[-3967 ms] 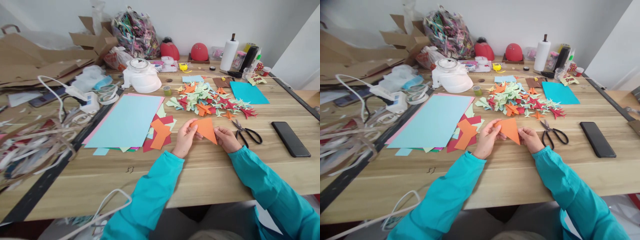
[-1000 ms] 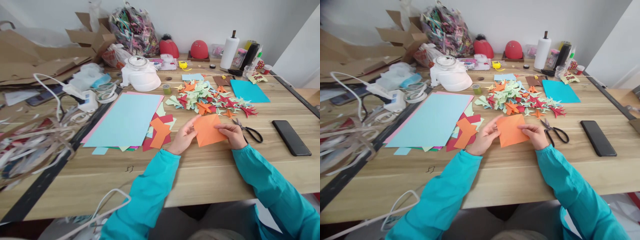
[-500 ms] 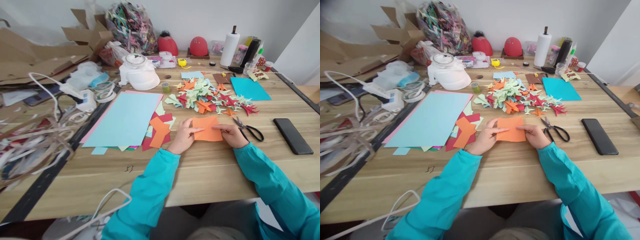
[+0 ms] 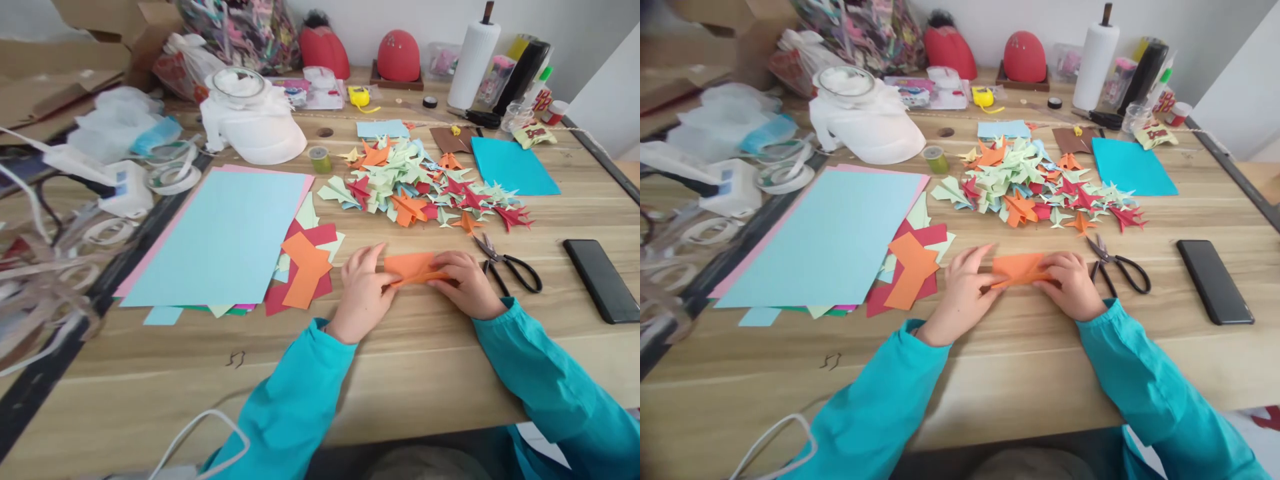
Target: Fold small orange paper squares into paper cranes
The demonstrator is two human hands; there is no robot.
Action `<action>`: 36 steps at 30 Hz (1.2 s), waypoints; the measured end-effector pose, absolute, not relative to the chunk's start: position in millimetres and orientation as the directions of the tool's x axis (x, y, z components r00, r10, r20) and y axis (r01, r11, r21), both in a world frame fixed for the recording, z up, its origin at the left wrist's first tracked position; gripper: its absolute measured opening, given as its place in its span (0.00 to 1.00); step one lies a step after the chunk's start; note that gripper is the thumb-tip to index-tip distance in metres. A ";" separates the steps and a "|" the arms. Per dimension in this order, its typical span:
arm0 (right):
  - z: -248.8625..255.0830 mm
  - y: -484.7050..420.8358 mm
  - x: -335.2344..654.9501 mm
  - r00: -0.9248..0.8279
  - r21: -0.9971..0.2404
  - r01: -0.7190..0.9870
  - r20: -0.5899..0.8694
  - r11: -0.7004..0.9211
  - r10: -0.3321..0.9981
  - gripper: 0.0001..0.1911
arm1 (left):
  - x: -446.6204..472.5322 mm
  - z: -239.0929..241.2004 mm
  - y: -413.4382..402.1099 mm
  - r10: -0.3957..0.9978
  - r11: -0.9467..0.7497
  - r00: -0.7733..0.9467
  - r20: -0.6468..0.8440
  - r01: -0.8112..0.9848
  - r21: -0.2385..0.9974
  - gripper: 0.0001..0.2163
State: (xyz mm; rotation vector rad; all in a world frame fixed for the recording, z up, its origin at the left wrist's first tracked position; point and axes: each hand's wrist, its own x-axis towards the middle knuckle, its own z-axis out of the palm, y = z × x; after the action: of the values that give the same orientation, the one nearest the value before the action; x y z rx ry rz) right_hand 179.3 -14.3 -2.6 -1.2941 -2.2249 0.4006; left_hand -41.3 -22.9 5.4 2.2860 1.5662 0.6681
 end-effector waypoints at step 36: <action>5.0 -13.3 166.0 -0.135 -0.458 0.866 0.172 0.201 0.976 0.11 | -30.0 10.3 -21.7 0.989 -0.104 0.034 0.144 0.853 0.512 0.11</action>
State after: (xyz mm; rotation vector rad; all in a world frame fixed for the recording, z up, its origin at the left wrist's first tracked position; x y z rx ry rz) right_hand 166.0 -13.3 5.0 -1.7137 -2.0551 0.3451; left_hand -30.0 -21.7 10.3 2.0304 1.8838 0.6808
